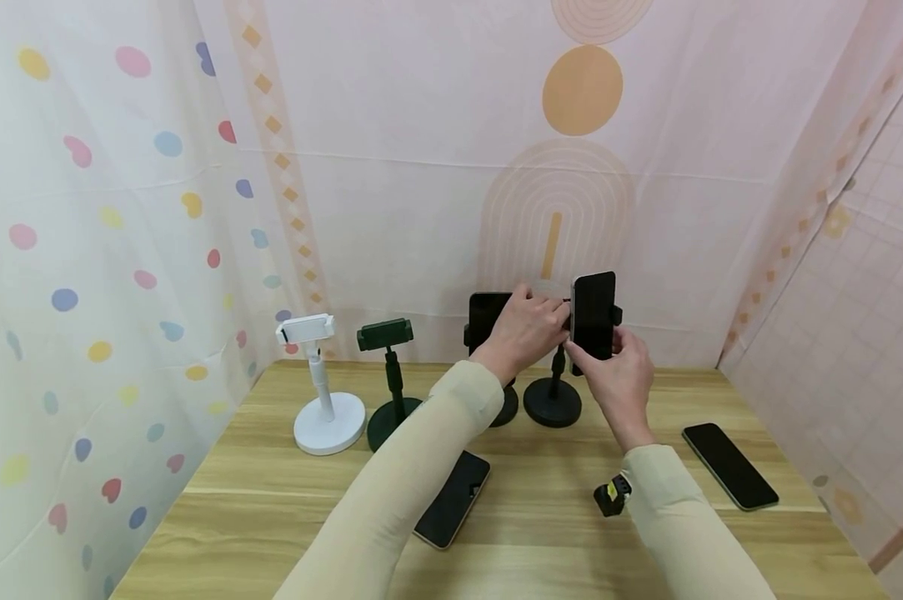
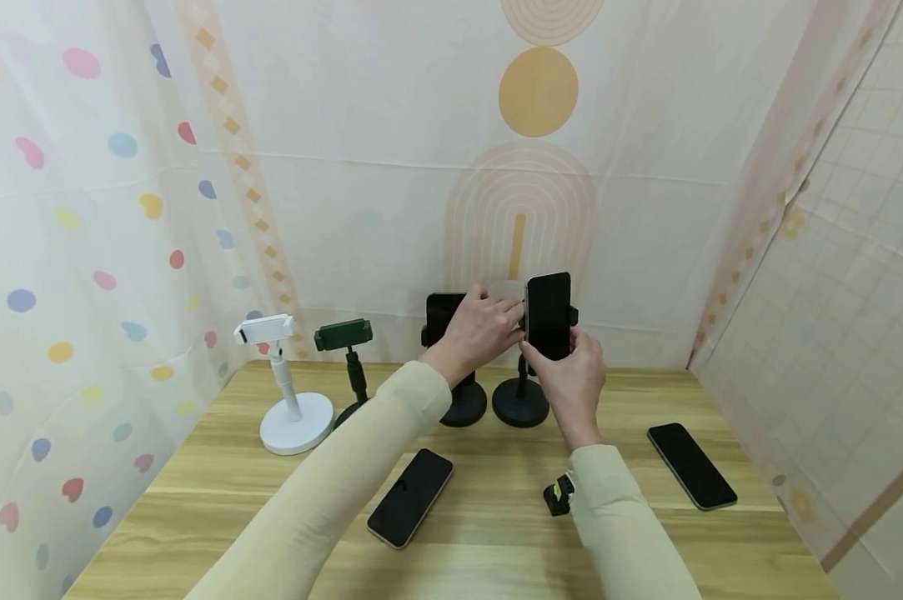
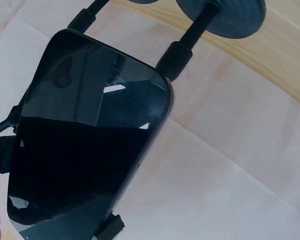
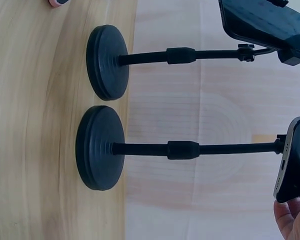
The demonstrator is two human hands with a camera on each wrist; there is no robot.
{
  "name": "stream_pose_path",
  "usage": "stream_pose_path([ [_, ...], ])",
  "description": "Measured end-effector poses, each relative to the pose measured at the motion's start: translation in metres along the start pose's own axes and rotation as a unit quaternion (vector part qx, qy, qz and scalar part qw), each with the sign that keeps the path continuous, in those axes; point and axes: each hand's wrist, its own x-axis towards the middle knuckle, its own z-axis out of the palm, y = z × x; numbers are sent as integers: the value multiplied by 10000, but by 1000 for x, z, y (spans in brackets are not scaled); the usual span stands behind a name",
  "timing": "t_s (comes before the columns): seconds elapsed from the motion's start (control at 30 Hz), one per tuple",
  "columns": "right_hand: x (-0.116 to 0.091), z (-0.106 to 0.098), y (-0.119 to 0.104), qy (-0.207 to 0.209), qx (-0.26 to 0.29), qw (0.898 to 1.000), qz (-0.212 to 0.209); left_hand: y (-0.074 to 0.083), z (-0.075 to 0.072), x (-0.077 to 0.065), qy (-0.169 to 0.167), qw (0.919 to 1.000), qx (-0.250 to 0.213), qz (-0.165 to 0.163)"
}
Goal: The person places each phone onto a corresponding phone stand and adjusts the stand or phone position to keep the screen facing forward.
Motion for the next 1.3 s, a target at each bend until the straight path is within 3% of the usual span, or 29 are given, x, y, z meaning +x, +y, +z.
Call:
stream_pose_path([
  [0.7,-1,9,0,358,-268,9990,15,2,-1,-4,289,9992,272,5],
  [1.0,-1,10,-2,282,-325,9991,-59,0,-8,2,-512,9982,-214,-244],
  [1.3,-1,10,-1,171,-331,9993,-59,1,-15,7,-1334,9812,-1227,-668],
])
